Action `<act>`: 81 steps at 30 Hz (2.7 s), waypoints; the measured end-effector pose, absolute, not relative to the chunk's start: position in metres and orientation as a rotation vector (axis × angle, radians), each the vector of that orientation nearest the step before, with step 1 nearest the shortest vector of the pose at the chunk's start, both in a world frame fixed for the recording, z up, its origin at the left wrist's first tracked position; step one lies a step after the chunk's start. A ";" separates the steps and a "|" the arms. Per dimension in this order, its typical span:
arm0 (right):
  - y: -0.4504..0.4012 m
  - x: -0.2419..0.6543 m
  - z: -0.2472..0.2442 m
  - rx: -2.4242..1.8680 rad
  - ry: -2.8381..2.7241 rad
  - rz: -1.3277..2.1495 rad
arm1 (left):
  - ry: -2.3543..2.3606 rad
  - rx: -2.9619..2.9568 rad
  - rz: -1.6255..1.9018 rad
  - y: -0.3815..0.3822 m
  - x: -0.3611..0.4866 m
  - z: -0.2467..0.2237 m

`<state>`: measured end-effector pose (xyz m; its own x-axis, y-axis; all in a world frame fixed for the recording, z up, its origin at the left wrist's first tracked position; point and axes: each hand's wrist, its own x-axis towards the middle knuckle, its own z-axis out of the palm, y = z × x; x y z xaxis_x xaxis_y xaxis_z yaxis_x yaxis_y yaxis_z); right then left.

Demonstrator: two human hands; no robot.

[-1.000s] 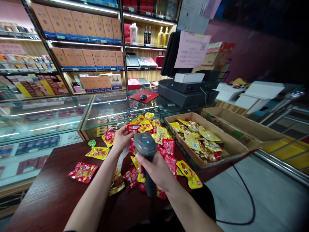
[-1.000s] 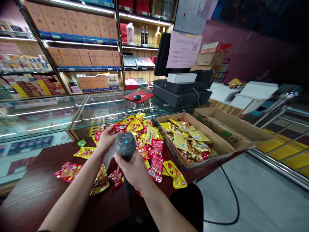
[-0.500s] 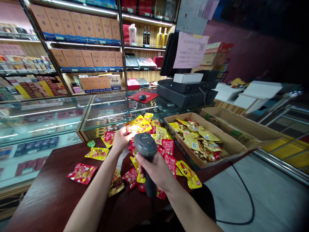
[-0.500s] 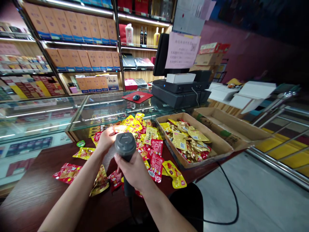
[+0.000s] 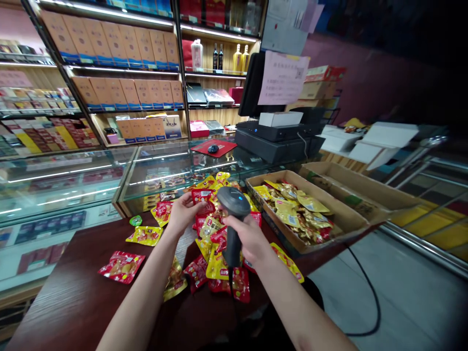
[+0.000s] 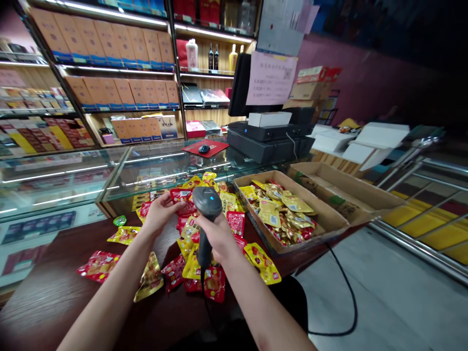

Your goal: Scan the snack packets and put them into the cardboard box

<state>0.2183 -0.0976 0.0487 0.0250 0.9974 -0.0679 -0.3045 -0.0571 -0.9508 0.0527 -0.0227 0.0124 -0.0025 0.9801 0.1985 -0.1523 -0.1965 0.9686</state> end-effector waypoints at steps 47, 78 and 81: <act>-0.026 0.290 0.053 -1.058 -0.785 1.735 | 1.162 1.114 1.058 0.001 0.052 0.038; -0.053 0.207 -0.002 -1.124 -0.977 1.561 | 1.433 1.497 0.978 -0.025 0.033 -0.024; -0.050 0.211 0.000 -1.119 -0.956 1.562 | 1.332 1.376 0.969 -0.025 0.028 -0.011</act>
<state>0.2106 -0.0497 0.0000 -0.1243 0.9694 -0.2118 -0.2518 -0.2373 -0.9382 0.0282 -0.0253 -0.0114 0.0905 0.9932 -0.0738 0.2352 0.0507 0.9706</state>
